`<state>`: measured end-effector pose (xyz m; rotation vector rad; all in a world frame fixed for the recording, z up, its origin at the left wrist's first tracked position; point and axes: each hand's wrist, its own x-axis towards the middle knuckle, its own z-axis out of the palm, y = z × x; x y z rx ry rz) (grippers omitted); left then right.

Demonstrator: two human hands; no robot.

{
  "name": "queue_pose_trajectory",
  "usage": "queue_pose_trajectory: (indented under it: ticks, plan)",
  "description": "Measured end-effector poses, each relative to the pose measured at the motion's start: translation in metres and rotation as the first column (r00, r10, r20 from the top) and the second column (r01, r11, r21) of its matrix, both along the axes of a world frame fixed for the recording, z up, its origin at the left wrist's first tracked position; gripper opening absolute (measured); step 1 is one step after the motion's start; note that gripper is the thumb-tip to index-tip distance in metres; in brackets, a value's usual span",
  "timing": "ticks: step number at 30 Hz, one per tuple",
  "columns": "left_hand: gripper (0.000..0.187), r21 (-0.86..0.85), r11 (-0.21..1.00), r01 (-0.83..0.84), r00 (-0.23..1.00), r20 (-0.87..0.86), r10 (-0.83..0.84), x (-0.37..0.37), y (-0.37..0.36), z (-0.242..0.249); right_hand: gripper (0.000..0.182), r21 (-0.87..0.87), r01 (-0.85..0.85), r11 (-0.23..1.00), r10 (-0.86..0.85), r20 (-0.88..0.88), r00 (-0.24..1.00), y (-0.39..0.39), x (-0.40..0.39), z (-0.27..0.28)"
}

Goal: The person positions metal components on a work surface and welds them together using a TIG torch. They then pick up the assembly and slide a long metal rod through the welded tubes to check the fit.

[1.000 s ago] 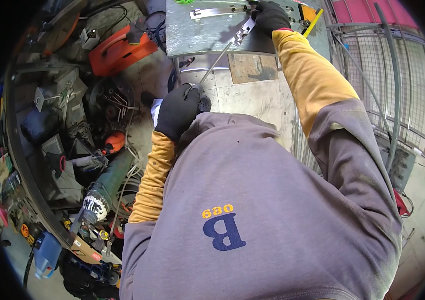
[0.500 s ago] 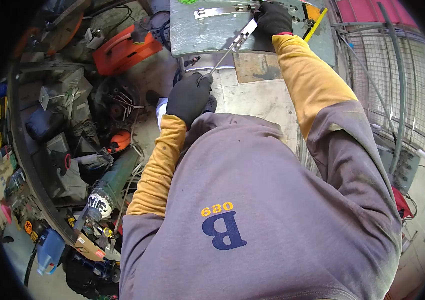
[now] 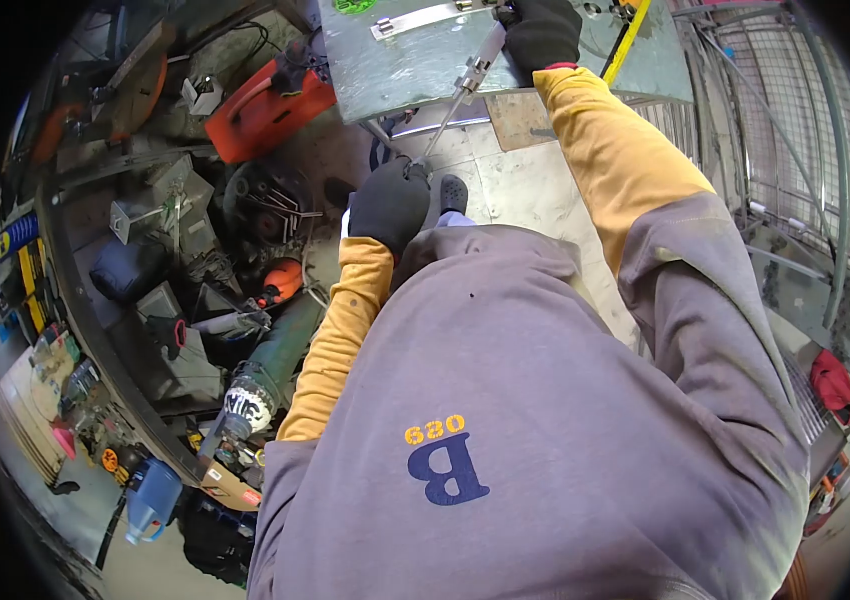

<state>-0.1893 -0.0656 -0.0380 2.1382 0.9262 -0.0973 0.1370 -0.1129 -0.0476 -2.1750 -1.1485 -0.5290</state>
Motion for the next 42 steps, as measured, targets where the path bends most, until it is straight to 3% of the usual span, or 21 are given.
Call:
queue_pose_trajectory:
  ticks: [1,4,6,10,11,12,14,15,17,18,19,20,22,26,28,29,32,34,38,40,42]
  plan:
    - [0.038,-0.002,1.0,0.012,1.0,-0.013,-0.012,0.0,0.0,-0.002,0.01,-0.001,0.009,1.0,-0.009,0.028,1.0,-0.001,0.0,-0.002]
    - [0.037,0.22,0.952,0.214,0.963,0.115,-0.243,0.004,0.004,-0.001,0.009,-0.015,0.033,0.999,-0.033,0.038,0.999,0.003,0.002,-0.008]
    - [0.037,0.06,0.991,0.12,0.993,0.005,-0.121,0.007,0.003,0.009,0.008,-0.005,-0.019,1.0,0.019,0.001,1.0,0.001,0.003,-0.005]
    - [0.035,-0.054,0.996,0.074,0.996,0.045,-0.071,0.013,0.0,0.01,0.008,0.032,-0.007,0.999,0.008,-0.019,1.0,-0.002,-0.001,-0.007]
    - [0.035,0.194,0.979,0.059,0.996,0.051,-0.07,0.019,-0.004,0.002,0.008,0.02,0.0,1.0,0.0,-0.005,1.0,-0.001,0.0,-0.008]
    - [0.035,0.2,0.978,0.059,0.996,0.052,-0.071,0.014,-0.002,-0.001,0.007,0.012,0.009,1.0,-0.01,0.015,1.0,0.002,0.002,-0.008]
    - [0.038,-0.136,0.991,-0.008,0.999,-0.036,0.003,0.016,-0.003,0.015,0.007,-0.06,0.013,0.998,-0.015,-0.024,1.0,-0.001,0.003,-0.004]
    - [0.032,0.064,0.972,0.228,0.965,0.121,-0.234,-0.001,0.001,-0.015,0.007,-0.035,-0.003,0.999,0.003,-0.003,1.0,-0.001,0.004,-0.004]
    - [0.03,0.12,0.964,0.237,0.967,0.062,-0.245,0.001,0.004,-0.028,0.008,0.0,-0.016,1.0,0.016,0.007,1.0,0.002,0.003,-0.007]
    - [0.029,0.173,0.956,0.239,0.97,0.002,-0.243,0.002,0.001,-0.028,0.008,-0.006,-0.013,1.0,0.013,0.003,1.0,-0.001,0.003,-0.009]
    - [0.026,0.093,0.991,0.099,0.994,0.031,-0.102,0.003,-0.002,-0.028,0.008,0.004,0.013,1.0,-0.013,0.015,1.0,-0.001,0.002,-0.01]
    - [0.026,0.097,0.991,0.094,0.995,0.032,-0.098,0.002,-0.002,-0.026,0.008,0.022,0.038,0.999,-0.038,0.029,0.999,0.004,0.003,-0.01]
    - [0.028,-0.116,0.992,-0.048,0.997,0.047,0.054,0.0,-0.006,-0.025,0.007,-0.018,0.015,1.0,-0.015,0.012,1.0,0.003,0.005,-0.009]
    - [0.031,-0.12,0.991,-0.052,0.998,-0.039,0.048,0.005,-0.005,-0.014,0.006,0.059,-0.007,0.998,0.006,0.018,1.0,0.001,0.006,-0.006]
    - [0.037,0.238,0.94,0.243,0.944,0.163,-0.286,0.009,0.002,-0.032,0.006,0.074,-0.012,0.997,0.01,0.028,1.0,0.003,0.0,-0.008]
    - [0.034,-0.001,1.0,0.017,0.997,0.078,-0.016,0.01,-0.003,-0.024,0.006,0.061,-0.031,0.998,0.029,0.025,0.999,0.004,0.002,-0.007]
    - [0.035,-0.143,0.986,-0.081,0.996,-0.048,0.075,-0.004,-0.008,-0.006,0.005,0.068,-0.04,0.997,0.039,0.02,0.999,0.005,0.009,-0.009]
    - [0.038,-0.156,0.983,-0.098,0.995,-0.017,0.096,-0.007,-0.014,-0.014,0.005,0.011,0.017,1.0,-0.017,0.032,0.999,0.006,0.005,-0.011]
    - [0.04,0.012,0.996,0.089,0.984,0.151,-0.09,0.005,-0.003,-0.019,0.005,0.029,-0.041,0.999,0.042,-0.004,0.999,0.002,0.004,-0.005]
    - [0.038,-0.182,0.978,-0.105,0.994,-0.012,0.105,-0.008,-0.009,-0.015,0.005,0.129,-0.094,0.987,0.095,-0.001,0.995,0.004,0.006,0.002]
    - [0.039,-0.162,0.983,-0.088,0.996,0.008,0.09,-0.005,-0.01,-0.023,0.004,0.087,-0.046,0.995,0.043,0.027,0.999,0.004,0.004,-0.004]
